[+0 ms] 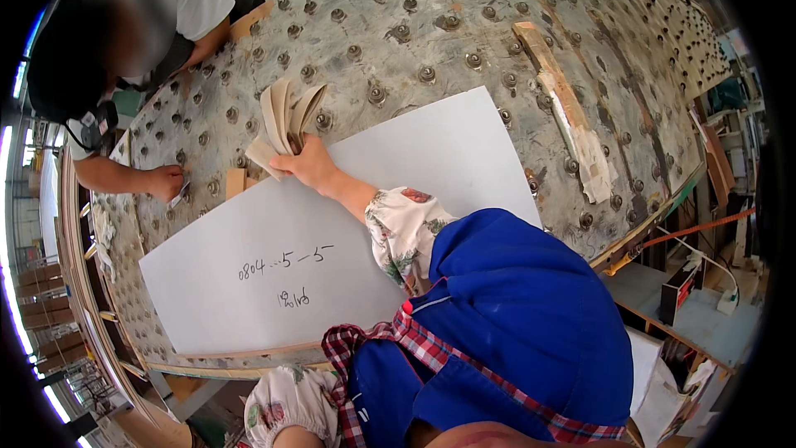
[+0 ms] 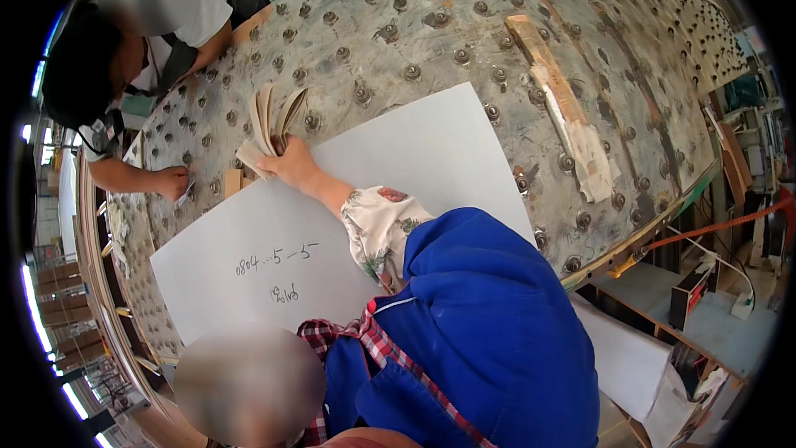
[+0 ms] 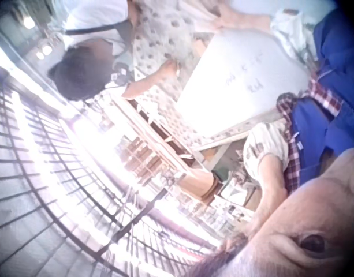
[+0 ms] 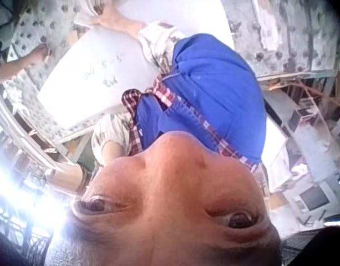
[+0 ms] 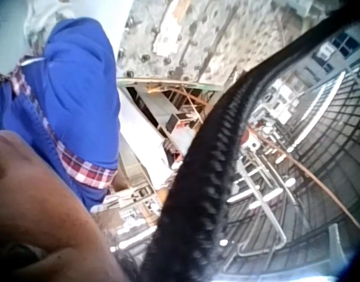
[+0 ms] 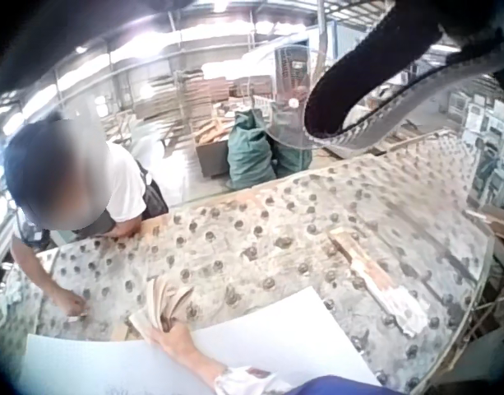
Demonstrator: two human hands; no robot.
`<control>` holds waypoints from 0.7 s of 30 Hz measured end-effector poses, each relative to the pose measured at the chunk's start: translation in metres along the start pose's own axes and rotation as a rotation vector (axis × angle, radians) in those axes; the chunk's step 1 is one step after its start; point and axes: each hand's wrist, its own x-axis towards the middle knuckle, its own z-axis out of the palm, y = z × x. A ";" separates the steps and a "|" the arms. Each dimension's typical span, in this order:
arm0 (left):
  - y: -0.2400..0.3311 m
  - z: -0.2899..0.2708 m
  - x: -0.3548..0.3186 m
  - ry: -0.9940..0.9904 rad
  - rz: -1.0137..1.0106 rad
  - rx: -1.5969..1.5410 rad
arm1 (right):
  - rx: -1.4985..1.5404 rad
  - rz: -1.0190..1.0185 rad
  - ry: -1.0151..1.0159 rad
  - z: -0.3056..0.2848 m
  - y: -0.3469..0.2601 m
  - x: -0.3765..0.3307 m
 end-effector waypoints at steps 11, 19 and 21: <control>-0.005 -0.001 -0.004 0.001 -0.016 0.009 | 0.011 0.034 0.030 -0.002 -0.004 -0.003; -0.009 0.001 -0.007 -0.001 -0.042 0.024 | 0.055 0.032 0.010 0.001 -0.011 -0.005; -0.010 0.001 -0.007 0.002 -0.048 0.028 | 0.039 0.047 -0.014 -0.002 -0.009 -0.002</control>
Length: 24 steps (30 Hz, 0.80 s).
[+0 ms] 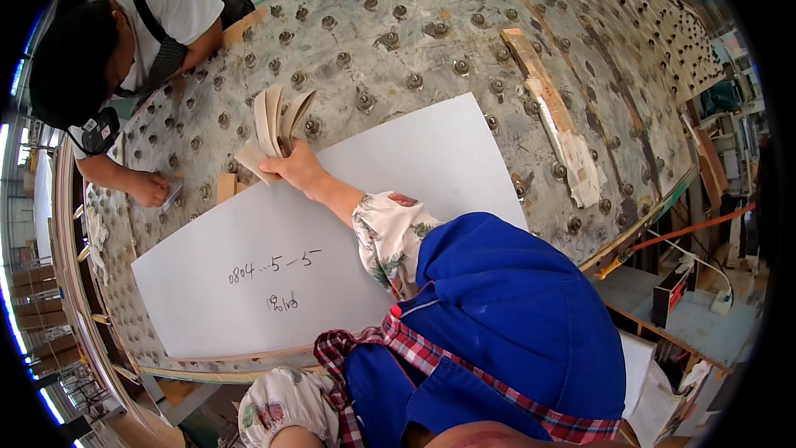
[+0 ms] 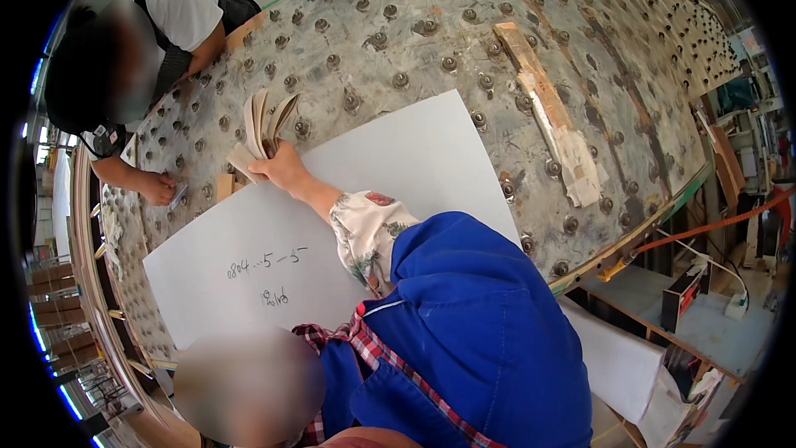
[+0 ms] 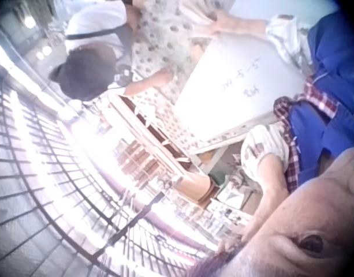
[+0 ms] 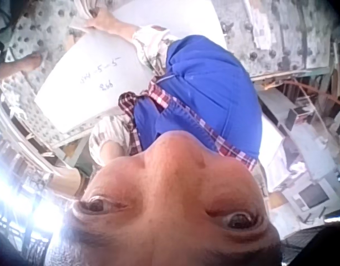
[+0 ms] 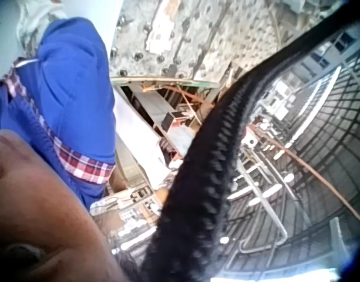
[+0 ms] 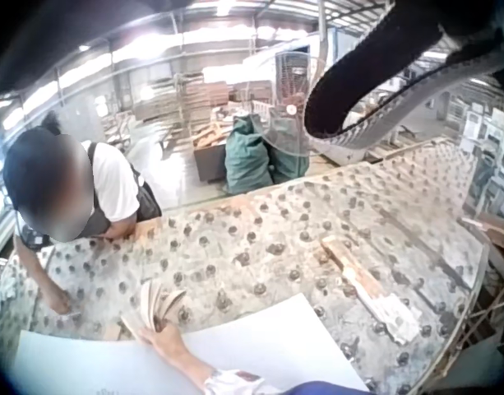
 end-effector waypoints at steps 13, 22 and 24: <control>-0.005 -0.001 -0.002 -0.008 -0.013 -0.006 | 0.014 -0.018 -0.006 0.002 -0.001 -0.002; -0.014 -0.008 -0.004 -0.013 0.001 -0.037 | 0.013 0.030 0.015 0.003 -0.007 -0.003; -0.016 -0.005 -0.007 -0.013 -0.003 -0.043 | 0.003 0.019 -0.001 -0.001 -0.004 -0.002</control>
